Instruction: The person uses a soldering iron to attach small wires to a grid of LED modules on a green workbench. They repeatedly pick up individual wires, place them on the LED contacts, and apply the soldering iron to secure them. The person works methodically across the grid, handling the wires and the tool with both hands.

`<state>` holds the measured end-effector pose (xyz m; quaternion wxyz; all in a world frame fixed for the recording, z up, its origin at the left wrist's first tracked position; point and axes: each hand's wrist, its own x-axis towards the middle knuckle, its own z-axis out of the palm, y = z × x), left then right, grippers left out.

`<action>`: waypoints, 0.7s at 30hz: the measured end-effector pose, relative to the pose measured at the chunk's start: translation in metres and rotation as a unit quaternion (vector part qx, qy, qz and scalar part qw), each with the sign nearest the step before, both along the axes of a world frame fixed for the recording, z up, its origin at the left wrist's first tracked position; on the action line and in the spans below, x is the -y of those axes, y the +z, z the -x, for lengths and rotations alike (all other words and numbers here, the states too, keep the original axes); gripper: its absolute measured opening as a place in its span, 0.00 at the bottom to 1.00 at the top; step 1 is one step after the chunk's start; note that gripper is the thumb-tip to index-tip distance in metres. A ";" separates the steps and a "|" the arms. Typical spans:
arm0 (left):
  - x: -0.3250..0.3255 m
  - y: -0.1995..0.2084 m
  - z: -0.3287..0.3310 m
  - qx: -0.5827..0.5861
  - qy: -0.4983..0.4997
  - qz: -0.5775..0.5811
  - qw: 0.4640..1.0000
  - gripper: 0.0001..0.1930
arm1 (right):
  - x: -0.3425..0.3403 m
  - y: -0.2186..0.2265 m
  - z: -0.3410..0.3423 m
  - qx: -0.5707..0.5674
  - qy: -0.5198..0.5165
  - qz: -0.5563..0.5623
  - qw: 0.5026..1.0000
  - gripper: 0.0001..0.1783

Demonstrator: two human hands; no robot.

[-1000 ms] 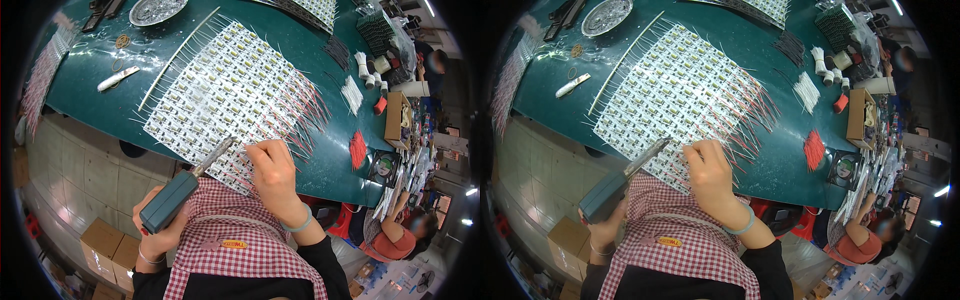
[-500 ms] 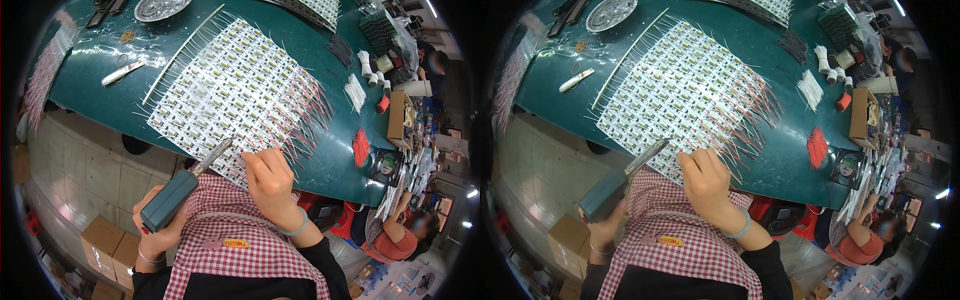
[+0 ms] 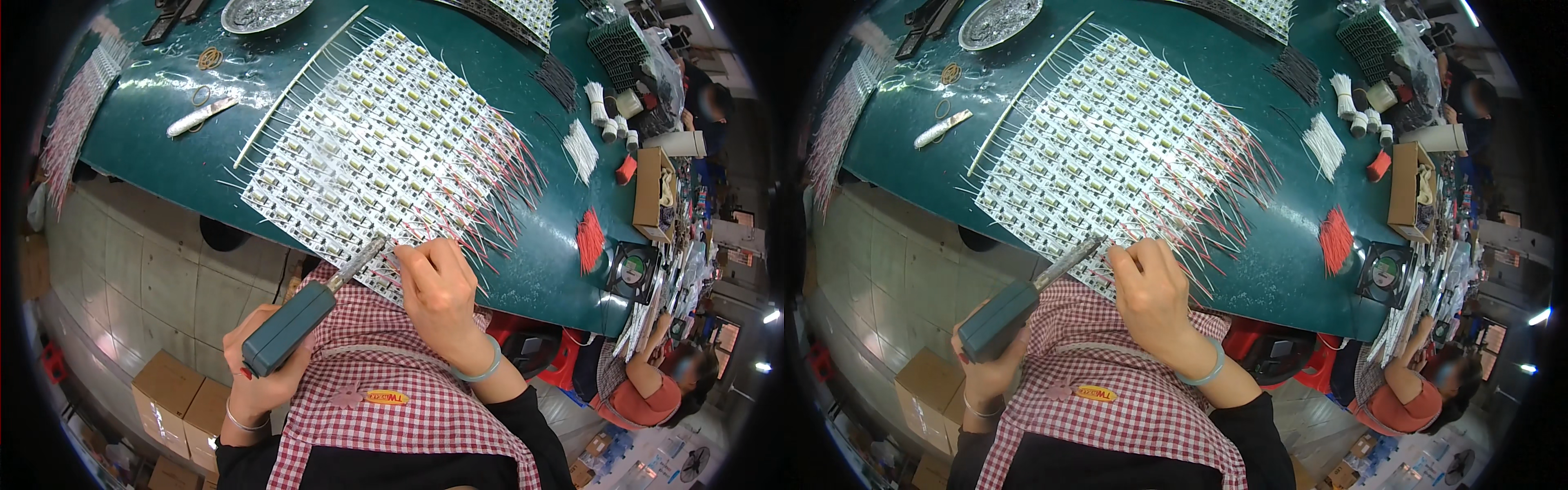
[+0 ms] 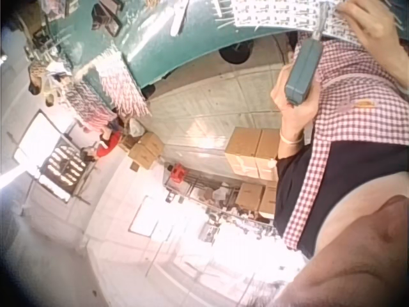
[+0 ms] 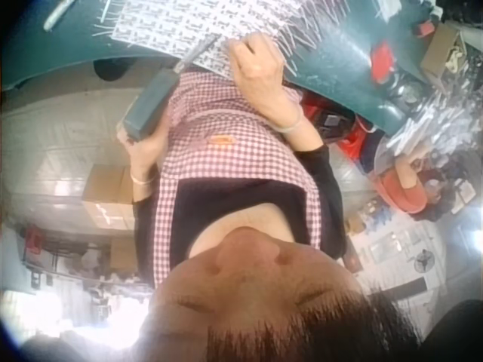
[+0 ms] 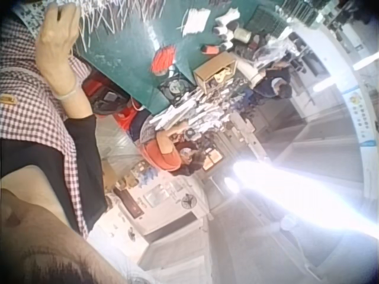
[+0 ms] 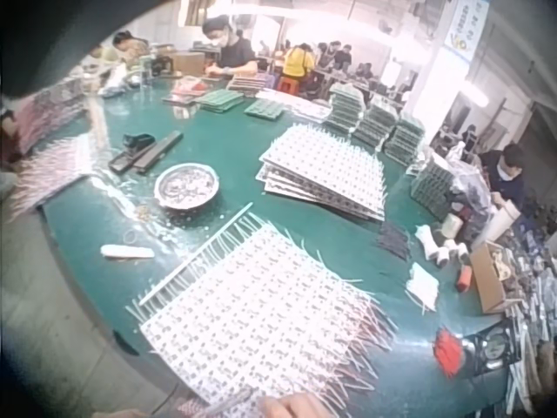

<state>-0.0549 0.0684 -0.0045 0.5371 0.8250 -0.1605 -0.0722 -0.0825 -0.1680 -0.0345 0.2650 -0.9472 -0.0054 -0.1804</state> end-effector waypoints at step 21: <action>-0.005 -0.001 0.000 -0.005 -0.007 -0.002 1.000 0.11 | -0.003 0.002 -0.001 -0.005 -0.011 0.014 1.000 0.12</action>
